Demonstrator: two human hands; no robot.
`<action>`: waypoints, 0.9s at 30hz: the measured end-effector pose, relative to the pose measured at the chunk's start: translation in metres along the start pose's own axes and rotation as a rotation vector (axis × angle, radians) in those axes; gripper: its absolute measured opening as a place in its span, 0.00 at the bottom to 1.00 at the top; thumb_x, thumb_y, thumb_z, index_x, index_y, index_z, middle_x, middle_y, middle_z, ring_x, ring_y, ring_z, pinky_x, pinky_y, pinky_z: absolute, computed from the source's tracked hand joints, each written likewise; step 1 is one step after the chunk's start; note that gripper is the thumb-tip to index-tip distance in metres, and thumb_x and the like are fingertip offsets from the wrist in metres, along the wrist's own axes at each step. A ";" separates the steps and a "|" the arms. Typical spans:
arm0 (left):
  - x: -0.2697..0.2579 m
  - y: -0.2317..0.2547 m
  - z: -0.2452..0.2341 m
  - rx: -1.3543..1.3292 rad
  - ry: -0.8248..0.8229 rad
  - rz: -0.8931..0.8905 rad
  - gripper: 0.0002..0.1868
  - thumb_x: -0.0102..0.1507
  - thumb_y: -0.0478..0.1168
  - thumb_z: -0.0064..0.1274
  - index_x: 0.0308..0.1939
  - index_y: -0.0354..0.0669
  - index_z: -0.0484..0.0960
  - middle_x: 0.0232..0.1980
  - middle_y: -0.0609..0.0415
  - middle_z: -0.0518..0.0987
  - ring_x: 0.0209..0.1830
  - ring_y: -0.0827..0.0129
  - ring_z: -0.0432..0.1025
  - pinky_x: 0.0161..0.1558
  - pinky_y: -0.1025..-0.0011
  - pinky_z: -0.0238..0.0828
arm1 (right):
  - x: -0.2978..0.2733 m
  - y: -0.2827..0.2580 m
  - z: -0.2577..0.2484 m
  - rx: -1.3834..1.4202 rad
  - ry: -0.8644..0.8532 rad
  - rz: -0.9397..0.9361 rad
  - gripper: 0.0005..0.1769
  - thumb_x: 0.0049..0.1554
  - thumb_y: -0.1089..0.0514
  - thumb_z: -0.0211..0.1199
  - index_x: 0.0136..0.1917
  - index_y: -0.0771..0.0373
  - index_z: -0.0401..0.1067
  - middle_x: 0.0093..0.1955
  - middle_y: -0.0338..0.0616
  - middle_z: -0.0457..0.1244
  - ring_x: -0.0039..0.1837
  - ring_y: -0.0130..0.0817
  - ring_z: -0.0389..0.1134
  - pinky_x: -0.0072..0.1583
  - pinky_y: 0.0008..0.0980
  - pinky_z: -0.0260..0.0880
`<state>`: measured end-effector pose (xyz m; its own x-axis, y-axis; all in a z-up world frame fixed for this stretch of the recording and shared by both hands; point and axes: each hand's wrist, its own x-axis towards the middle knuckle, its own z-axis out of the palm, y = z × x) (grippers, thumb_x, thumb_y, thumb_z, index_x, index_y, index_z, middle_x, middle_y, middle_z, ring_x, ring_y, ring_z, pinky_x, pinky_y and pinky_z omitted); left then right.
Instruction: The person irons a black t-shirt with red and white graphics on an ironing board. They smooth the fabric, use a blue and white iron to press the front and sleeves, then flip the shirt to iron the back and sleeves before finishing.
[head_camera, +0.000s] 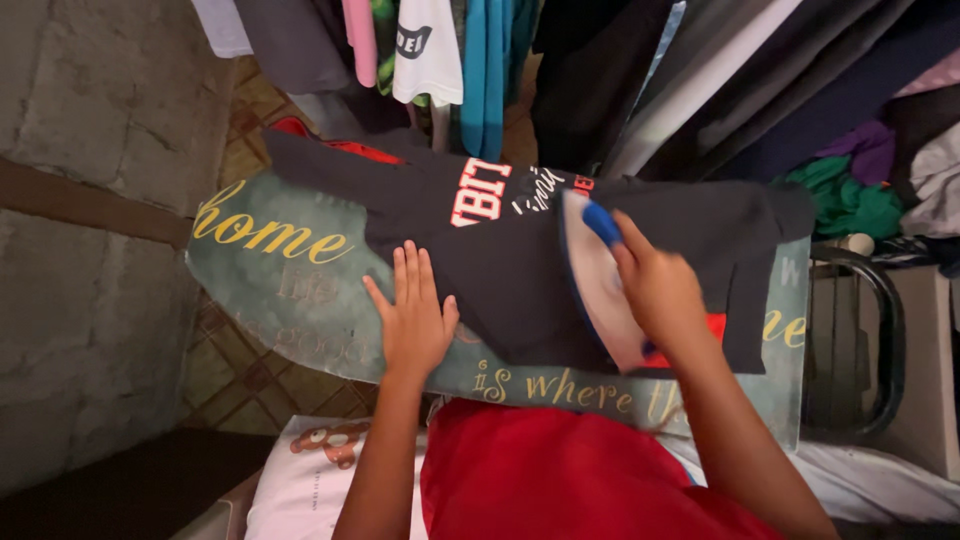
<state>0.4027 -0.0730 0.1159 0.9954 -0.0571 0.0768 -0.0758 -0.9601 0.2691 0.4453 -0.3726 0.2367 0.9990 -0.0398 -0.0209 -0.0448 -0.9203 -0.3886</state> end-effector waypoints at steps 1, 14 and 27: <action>-0.001 0.000 0.001 -0.006 0.010 0.005 0.44 0.63 0.52 0.46 0.77 0.29 0.53 0.83 0.40 0.48 0.84 0.53 0.41 0.73 0.28 0.25 | 0.012 -0.008 0.003 -0.020 -0.004 0.008 0.24 0.65 0.49 0.55 0.74 0.46 0.68 0.37 0.62 0.67 0.41 0.63 0.70 0.47 0.57 0.68; 0.004 0.001 -0.003 -0.052 0.049 -0.026 0.44 0.62 0.53 0.46 0.77 0.32 0.55 0.81 0.42 0.53 0.82 0.52 0.45 0.71 0.27 0.25 | -0.044 0.025 -0.014 -0.017 -0.057 0.109 0.26 0.63 0.48 0.57 0.74 0.43 0.67 0.33 0.62 0.67 0.39 0.63 0.70 0.45 0.57 0.69; 0.085 0.009 0.002 -0.155 0.006 0.171 0.18 0.67 0.53 0.53 0.49 0.44 0.84 0.49 0.53 0.80 0.57 0.56 0.69 0.68 0.48 0.55 | -0.096 0.075 -0.078 0.819 0.050 0.341 0.28 0.64 0.61 0.59 0.77 0.62 0.67 0.37 0.36 0.63 0.34 0.20 0.59 0.36 0.23 0.61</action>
<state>0.4863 -0.0873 0.1233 0.9670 -0.2128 0.1398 -0.2516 -0.8830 0.3963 0.3460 -0.4679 0.2811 0.9289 -0.2952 -0.2235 -0.3097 -0.2885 -0.9060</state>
